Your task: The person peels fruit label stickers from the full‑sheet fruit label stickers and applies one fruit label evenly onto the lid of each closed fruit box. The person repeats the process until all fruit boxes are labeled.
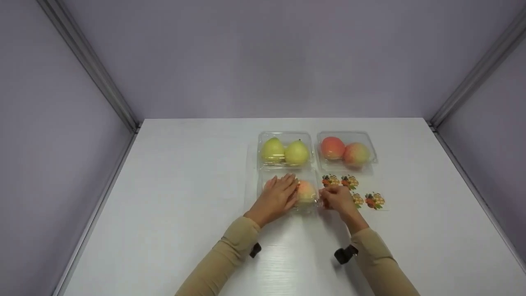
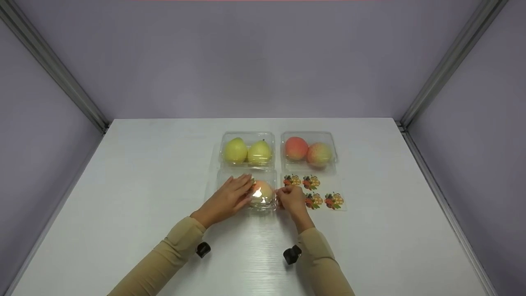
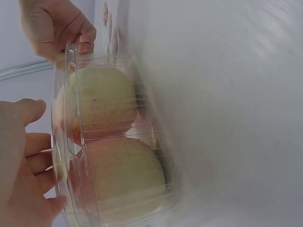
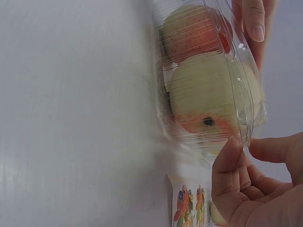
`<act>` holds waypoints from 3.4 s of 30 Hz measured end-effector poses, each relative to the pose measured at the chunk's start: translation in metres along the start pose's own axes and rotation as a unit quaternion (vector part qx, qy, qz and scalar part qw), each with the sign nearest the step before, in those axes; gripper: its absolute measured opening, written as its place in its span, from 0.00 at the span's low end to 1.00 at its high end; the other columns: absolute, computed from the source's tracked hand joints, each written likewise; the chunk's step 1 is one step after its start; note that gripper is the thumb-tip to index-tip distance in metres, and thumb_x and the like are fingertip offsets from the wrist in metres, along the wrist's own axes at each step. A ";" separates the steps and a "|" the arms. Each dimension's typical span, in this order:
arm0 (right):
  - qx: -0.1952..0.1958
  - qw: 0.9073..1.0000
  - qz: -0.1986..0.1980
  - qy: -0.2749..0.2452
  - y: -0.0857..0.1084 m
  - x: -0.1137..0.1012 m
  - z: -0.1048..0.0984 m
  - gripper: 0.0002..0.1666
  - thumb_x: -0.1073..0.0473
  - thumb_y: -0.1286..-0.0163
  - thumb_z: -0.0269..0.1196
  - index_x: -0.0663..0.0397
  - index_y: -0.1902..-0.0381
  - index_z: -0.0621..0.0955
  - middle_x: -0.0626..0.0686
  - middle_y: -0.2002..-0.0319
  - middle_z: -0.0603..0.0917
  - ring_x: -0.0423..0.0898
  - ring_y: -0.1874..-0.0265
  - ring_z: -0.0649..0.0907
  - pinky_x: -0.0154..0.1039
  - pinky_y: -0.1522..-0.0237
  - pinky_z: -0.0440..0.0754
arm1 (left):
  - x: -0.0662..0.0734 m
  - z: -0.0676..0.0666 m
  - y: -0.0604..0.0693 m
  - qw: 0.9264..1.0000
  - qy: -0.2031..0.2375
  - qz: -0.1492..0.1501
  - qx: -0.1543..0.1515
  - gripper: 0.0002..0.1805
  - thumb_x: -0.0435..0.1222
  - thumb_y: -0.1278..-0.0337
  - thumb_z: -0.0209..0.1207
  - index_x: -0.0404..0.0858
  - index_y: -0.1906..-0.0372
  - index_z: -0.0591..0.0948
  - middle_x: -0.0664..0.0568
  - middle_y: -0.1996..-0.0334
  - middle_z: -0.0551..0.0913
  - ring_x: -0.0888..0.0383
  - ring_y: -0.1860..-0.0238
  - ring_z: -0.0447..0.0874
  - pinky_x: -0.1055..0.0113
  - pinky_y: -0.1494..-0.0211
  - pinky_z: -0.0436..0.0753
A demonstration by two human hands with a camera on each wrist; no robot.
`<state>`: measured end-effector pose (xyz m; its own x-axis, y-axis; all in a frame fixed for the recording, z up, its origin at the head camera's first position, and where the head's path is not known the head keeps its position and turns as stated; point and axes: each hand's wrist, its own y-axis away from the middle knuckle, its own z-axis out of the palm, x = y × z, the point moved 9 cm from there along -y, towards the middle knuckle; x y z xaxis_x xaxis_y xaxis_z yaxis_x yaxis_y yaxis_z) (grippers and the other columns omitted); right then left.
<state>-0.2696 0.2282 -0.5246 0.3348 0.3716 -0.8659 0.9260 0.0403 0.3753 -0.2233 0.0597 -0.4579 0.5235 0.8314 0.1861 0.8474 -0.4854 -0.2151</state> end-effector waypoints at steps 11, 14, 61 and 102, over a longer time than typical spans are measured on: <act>0.000 1.000 0.002 0.006 -0.001 0.001 -0.001 0.15 0.63 0.30 0.57 0.72 0.55 0.80 0.45 0.79 0.79 0.37 0.78 0.77 0.31 0.74 0.80 | 0.004 0.005 0.008 0.999 -0.006 0.044 -0.020 0.27 0.47 0.28 0.46 0.40 0.31 0.68 0.51 0.28 0.67 0.55 0.27 0.64 0.52 0.24 0.63; -0.004 1.000 -0.003 0.001 0.000 0.000 -0.001 0.15 0.63 0.29 0.56 0.73 0.54 0.80 0.45 0.78 0.79 0.37 0.78 0.77 0.31 0.73 0.81 | 0.000 0.005 0.008 0.999 -0.007 0.035 -0.015 0.28 0.48 0.29 0.47 0.40 0.30 0.67 0.51 0.29 0.68 0.55 0.27 0.65 0.52 0.25 0.64; -0.005 1.000 0.000 -0.018 0.001 -0.001 0.002 0.13 0.62 0.30 0.57 0.70 0.61 0.81 0.44 0.82 0.77 0.37 0.80 0.77 0.31 0.75 0.81 | -0.020 -0.006 0.036 0.998 0.015 0.007 0.064 0.23 0.43 0.35 0.56 0.40 0.37 0.75 0.51 0.34 0.75 0.53 0.30 0.70 0.48 0.28 0.69; -0.037 0.999 -0.032 -0.019 0.008 0.001 0.005 0.20 0.59 0.29 0.57 0.71 0.48 0.78 0.45 0.73 0.81 0.36 0.75 0.80 0.33 0.69 0.83 | -0.075 -0.020 0.063 0.935 0.172 -0.204 0.233 0.08 0.29 0.40 0.57 0.36 0.57 0.82 0.48 0.59 0.83 0.56 0.55 0.82 0.64 0.51 0.83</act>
<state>-0.2608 0.2244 -0.5238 0.2834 0.3310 -0.9001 0.9309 0.1307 0.3412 -0.2073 -0.0388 -0.4667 0.2300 0.7470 0.6237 0.8945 0.0901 -0.4378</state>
